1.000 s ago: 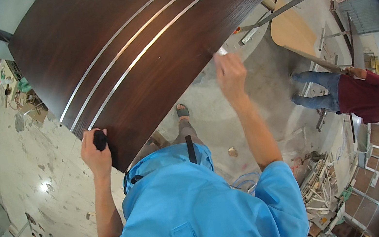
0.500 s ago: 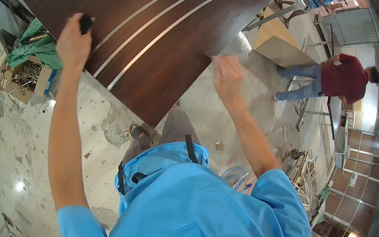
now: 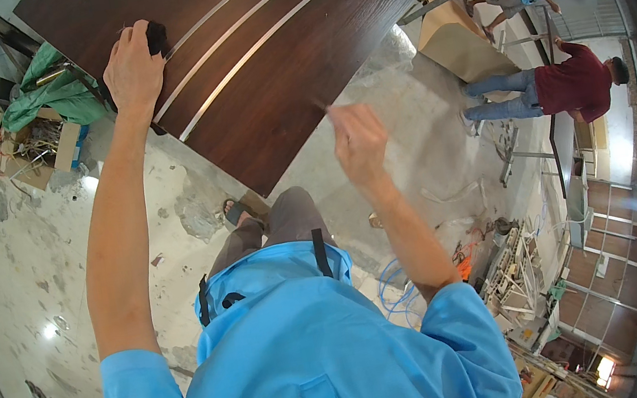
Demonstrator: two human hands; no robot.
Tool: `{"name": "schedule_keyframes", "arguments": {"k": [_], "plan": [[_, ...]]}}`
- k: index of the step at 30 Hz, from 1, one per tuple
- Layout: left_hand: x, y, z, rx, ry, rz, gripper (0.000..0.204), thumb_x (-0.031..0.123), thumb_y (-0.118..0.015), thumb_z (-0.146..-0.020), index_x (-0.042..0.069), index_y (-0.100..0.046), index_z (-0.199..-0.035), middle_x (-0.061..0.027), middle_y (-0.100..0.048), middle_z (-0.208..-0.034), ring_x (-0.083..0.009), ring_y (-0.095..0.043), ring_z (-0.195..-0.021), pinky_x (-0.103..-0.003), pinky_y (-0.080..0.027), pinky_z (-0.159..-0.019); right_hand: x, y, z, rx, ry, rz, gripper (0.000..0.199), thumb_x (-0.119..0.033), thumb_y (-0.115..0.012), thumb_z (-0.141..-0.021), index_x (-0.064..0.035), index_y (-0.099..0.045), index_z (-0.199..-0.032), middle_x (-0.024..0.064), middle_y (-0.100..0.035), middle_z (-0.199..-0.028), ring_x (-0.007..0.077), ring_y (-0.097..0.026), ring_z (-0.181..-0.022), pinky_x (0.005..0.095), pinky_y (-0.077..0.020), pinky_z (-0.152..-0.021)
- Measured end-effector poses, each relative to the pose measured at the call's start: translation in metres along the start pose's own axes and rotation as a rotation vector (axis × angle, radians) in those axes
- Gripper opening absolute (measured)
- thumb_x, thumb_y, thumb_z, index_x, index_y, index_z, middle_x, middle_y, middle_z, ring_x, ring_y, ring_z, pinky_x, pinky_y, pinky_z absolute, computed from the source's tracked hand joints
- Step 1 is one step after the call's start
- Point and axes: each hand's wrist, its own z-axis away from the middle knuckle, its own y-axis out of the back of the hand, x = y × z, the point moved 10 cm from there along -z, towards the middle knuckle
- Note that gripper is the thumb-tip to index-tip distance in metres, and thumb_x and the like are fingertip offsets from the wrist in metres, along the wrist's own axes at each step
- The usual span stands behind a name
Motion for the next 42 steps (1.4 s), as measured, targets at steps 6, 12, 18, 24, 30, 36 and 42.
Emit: {"name": "schedule_keyframes", "arguments": {"k": [6, 12, 18, 24, 30, 36, 42], "plan": [[0.001, 0.000, -0.001, 0.010, 0.001, -0.011, 0.040, 0.011, -0.073, -0.085, 0.012, -0.061, -0.123, -0.0083, -0.067, -0.118, -0.0330, -0.066, -0.115, -0.047, -0.056, -0.091, 0.025, 0.014, -0.017, 0.107, -0.064, 0.133, 0.014, 0.000, -0.067, -0.085, -0.0023, -0.074, -0.097, 0.0144, -0.068, -0.084, 0.0350, -0.065, -0.081, 0.0438, -0.0527, -0.073], [-0.001, -0.001, -0.001, -0.004, 0.012, 0.007, 0.040, 0.012, -0.073, -0.086, 0.012, -0.061, -0.123, -0.0086, -0.067, -0.118, -0.0334, -0.066, -0.115, -0.047, -0.055, -0.091, 0.001, 0.003, -0.011, -0.018, 0.025, 0.000, 0.012, 0.000, -0.070, -0.085, -0.0012, -0.074, -0.097, 0.0150, -0.068, -0.087, 0.0344, -0.065, -0.082, 0.0414, -0.0517, -0.074], [-0.002, 0.001, 0.000, 0.004, 0.000, -0.011, 0.041, 0.011, -0.073, -0.085, 0.011, -0.060, -0.124, -0.0080, -0.068, -0.120, -0.0330, -0.066, -0.115, -0.047, -0.056, -0.092, -0.010, 0.011, -0.004, 0.045, -0.018, 0.086, 0.018, 0.006, -0.071, -0.080, -0.0008, -0.074, -0.097, 0.0147, -0.065, -0.083, 0.0333, -0.065, -0.081, 0.0415, -0.0519, -0.072], [-0.001, 0.000, -0.002, -0.008, 0.035, -0.018, 0.042, 0.011, -0.075, -0.084, 0.012, -0.060, -0.123, -0.0079, -0.068, -0.119, -0.0328, -0.066, -0.115, -0.047, -0.056, -0.092, -0.012, 0.000, 0.000, -0.040, -0.035, -0.077, 0.011, 0.002, -0.071, -0.085, -0.0011, -0.074, -0.096, 0.0149, -0.066, -0.084, 0.0330, -0.064, -0.081, 0.0416, -0.0506, -0.071], [-0.003, 0.001, 0.000, -0.030, 0.049, -0.010, 0.040, 0.011, -0.076, -0.085, 0.012, -0.060, -0.121, -0.0080, -0.067, -0.119, -0.0334, -0.065, -0.116, -0.048, -0.055, -0.092, 0.026, 0.009, -0.007, 0.046, -0.102, 0.112, 0.018, 0.001, -0.070, -0.082, -0.0026, -0.074, -0.099, 0.0144, -0.066, -0.087, 0.0347, -0.065, -0.085, 0.0438, -0.0524, -0.074], [-0.002, 0.003, 0.000, -0.023, 0.055, -0.007, 0.038, 0.011, -0.074, -0.086, 0.012, -0.059, -0.121, -0.0082, -0.067, -0.120, -0.0330, -0.064, -0.117, -0.047, -0.054, -0.093, -0.002, -0.006, 0.009, -0.129, 0.067, -0.075, 0.020, 0.003, -0.067, -0.082, -0.0012, -0.072, -0.100, 0.0149, -0.067, -0.089, 0.0359, -0.065, -0.084, 0.0454, -0.0522, -0.074], [-0.004, 0.002, -0.001, -0.049, 0.071, -0.017, 0.035, 0.013, -0.069, -0.091, 0.011, -0.060, -0.125, -0.0085, -0.067, -0.121, -0.0340, -0.064, -0.117, -0.047, -0.052, -0.095, 0.053, 0.013, -0.037, 0.006, -0.057, 0.158, 0.023, 0.002, -0.066, -0.081, -0.0011, -0.074, -0.102, 0.0160, -0.068, -0.094, 0.0353, -0.065, -0.089, 0.0459, -0.0521, -0.075]]}}
